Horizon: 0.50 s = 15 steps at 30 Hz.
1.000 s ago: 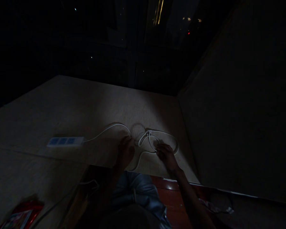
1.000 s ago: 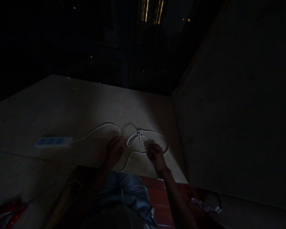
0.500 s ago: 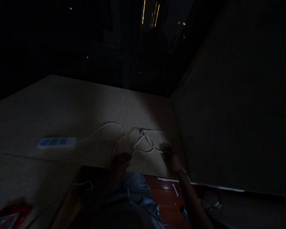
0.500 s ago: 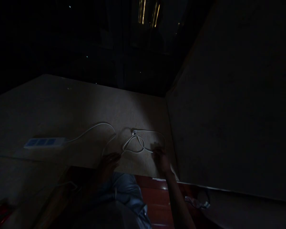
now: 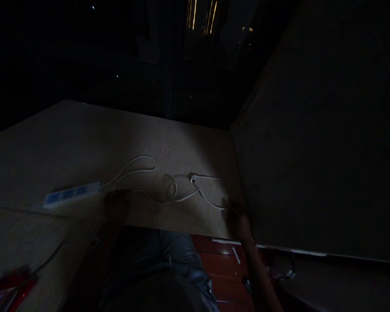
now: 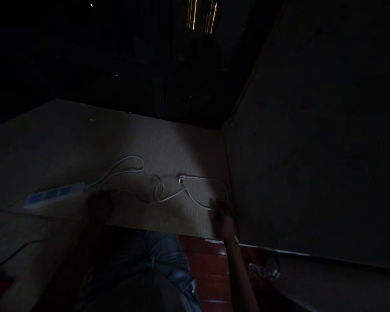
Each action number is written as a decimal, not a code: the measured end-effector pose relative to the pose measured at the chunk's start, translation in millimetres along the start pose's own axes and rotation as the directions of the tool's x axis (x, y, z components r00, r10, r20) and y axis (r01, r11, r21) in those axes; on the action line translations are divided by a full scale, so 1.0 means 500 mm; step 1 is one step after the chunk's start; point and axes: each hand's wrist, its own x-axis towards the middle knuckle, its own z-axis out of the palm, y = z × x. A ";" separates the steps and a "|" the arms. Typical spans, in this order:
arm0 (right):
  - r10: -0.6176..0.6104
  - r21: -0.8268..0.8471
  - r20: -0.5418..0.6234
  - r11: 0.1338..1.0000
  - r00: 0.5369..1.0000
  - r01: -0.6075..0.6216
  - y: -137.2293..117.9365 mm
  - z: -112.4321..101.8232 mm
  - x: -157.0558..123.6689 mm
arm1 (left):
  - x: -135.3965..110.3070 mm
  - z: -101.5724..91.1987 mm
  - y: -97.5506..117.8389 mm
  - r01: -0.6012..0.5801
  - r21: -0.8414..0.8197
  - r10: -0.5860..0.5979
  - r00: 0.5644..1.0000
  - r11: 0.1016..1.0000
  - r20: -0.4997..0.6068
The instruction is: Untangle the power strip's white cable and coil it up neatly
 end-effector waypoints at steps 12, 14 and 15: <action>0.088 0.033 0.094 0.995 0.992 -0.091 0.012 -0.024 -0.001 | 0.054 -0.022 -0.085 0.237 -0.183 -0.246 0.969 0.954 -0.029; 0.090 0.036 0.087 0.995 0.992 -0.093 0.002 -0.030 0.009 | 0.056 -0.022 -0.064 0.174 -0.260 -0.196 0.979 0.950 -0.059; 0.081 0.035 0.071 0.996 0.994 -0.083 -0.007 -0.032 0.019 | 0.055 -0.023 -0.048 0.145 -0.313 -0.176 0.982 0.939 -0.073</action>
